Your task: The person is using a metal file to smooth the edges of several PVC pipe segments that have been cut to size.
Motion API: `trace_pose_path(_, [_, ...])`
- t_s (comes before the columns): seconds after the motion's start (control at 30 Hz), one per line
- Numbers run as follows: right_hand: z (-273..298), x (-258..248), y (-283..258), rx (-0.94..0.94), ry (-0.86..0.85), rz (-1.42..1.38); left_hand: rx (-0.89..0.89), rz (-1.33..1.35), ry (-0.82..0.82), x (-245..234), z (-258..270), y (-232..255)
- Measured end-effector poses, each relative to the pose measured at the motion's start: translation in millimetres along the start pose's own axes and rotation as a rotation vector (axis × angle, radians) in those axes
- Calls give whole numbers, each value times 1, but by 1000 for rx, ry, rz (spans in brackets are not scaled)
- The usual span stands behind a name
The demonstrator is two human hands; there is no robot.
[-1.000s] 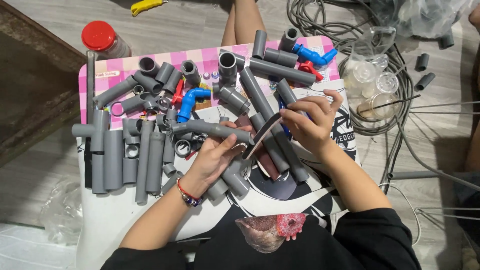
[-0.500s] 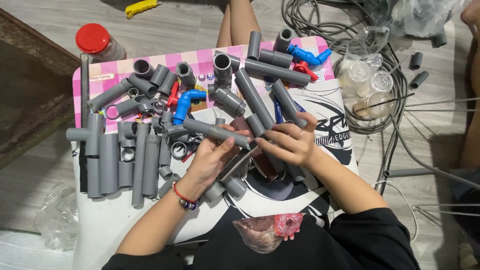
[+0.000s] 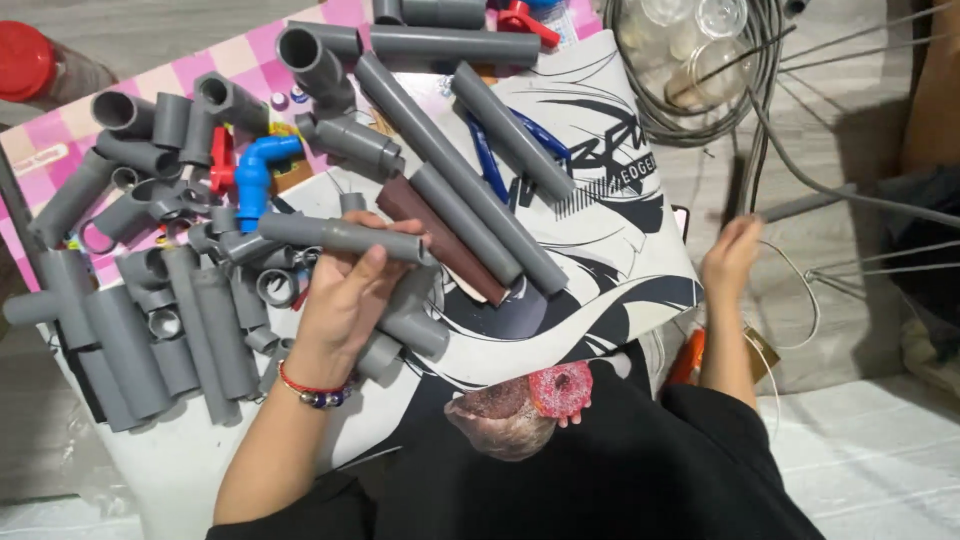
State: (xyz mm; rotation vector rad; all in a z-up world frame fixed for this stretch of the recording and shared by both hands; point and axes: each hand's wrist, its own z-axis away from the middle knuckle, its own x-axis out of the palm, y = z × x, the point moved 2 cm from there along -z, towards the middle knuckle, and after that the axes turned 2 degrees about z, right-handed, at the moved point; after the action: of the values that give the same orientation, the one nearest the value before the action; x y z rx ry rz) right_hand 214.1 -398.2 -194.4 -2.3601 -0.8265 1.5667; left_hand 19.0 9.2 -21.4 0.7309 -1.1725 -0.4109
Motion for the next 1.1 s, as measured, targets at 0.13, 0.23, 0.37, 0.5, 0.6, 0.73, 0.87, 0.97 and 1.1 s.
trace_pose_path(0.13, [69,24,64,421,-265,83,-11,-3,-4,-3,-1,-4])
trace_pose_path(0.23, [83,24,69,332,-79,-18,-13,-50,30,-9,-1,-5])
trace_pose_path(0.37, [70,12,53,403,15,-112,-18,-67,40,-23,-1,-9])
trace_pose_path(0.5, [46,-3,14,384,-9,-184,-13,-69,69,-46,-3,-14])
trace_pose_path(0.6, [71,46,39,502,-194,-454,-22,-55,81,-12,1,-6])
trace_pose_path(0.73, [89,79,66,525,-238,-388,-20,-58,76,-17,1,-7])
trace_pose_path(0.87, [105,101,80,553,-305,-305,-9,-54,66,-17,0,-7])
trace_pose_path(0.97, [114,112,89,570,-360,-242,-7,-56,65,-20,0,-8])
trace_pose_path(1.1, [119,124,99,586,-438,-157,-1,-72,78,-21,1,-8])
